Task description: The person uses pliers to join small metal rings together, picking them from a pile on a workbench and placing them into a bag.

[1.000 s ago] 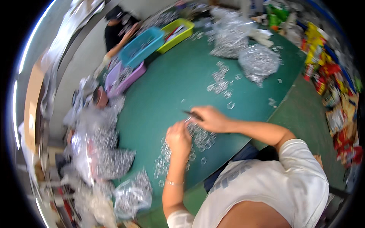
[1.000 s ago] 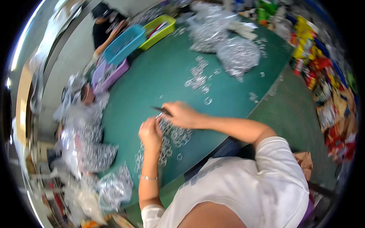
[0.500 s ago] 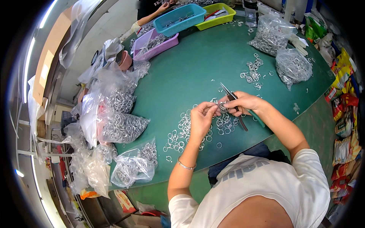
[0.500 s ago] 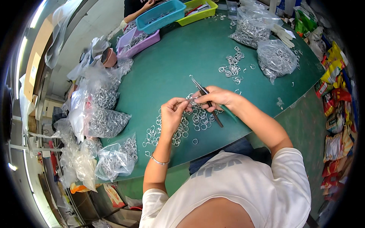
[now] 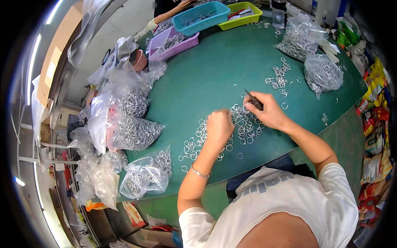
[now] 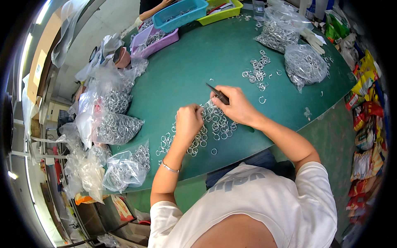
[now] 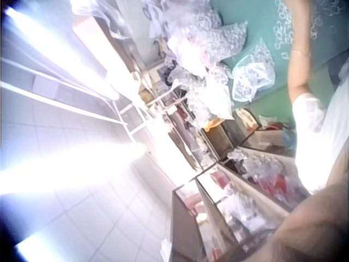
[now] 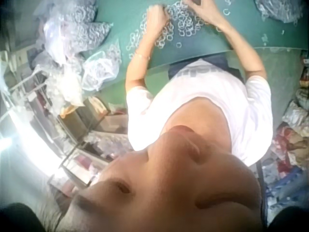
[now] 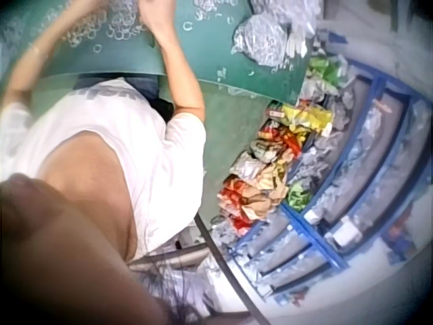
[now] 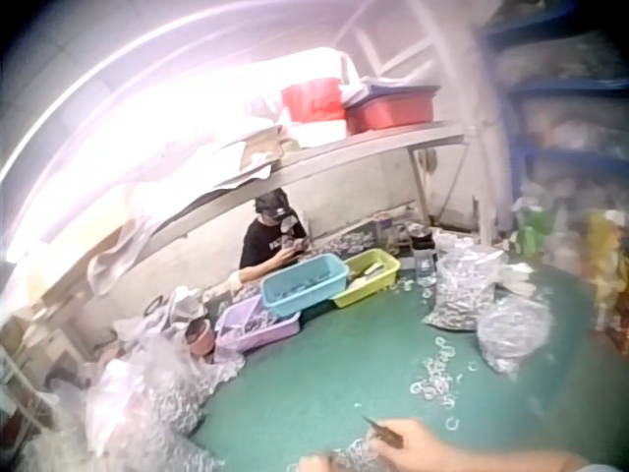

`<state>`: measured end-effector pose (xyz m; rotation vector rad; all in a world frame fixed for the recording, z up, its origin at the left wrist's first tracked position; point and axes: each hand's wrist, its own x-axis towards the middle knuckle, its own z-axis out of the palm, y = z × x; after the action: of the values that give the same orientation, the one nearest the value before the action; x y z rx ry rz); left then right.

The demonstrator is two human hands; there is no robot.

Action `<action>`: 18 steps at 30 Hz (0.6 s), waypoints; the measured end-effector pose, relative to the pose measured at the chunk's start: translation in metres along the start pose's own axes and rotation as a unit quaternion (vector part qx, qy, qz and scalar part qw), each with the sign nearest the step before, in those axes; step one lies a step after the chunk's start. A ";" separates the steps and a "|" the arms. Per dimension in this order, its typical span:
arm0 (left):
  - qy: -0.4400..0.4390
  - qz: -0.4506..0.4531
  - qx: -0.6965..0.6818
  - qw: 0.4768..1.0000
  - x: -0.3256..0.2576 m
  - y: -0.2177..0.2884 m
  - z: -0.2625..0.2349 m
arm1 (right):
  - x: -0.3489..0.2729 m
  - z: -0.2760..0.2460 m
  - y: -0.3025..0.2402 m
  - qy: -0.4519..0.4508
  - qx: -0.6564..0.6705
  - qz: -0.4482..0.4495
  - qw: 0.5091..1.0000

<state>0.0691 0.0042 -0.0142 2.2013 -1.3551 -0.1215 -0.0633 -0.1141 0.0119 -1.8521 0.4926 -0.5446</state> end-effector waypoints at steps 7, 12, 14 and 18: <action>0.059 0.012 -0.154 0.986 -0.003 0.009 -0.001 | 0.012 0.000 0.025 -0.050 0.102 0.151 0.982; 0.071 0.045 -0.261 0.962 -0.013 0.019 0.016 | 0.011 0.003 0.028 -0.122 0.233 0.242 0.934; 0.061 0.024 -0.275 0.959 -0.011 0.011 0.017 | 0.011 0.000 0.022 -0.146 0.198 0.220 0.944; 0.031 -0.028 -0.355 0.934 -0.011 0.000 0.020 | 0.007 0.002 0.027 -0.134 0.131 0.148 0.971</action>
<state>0.0561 0.0056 -0.0337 1.6091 -0.9979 -0.4780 -0.0588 -0.1255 -0.0129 -1.5340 0.4781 -0.1457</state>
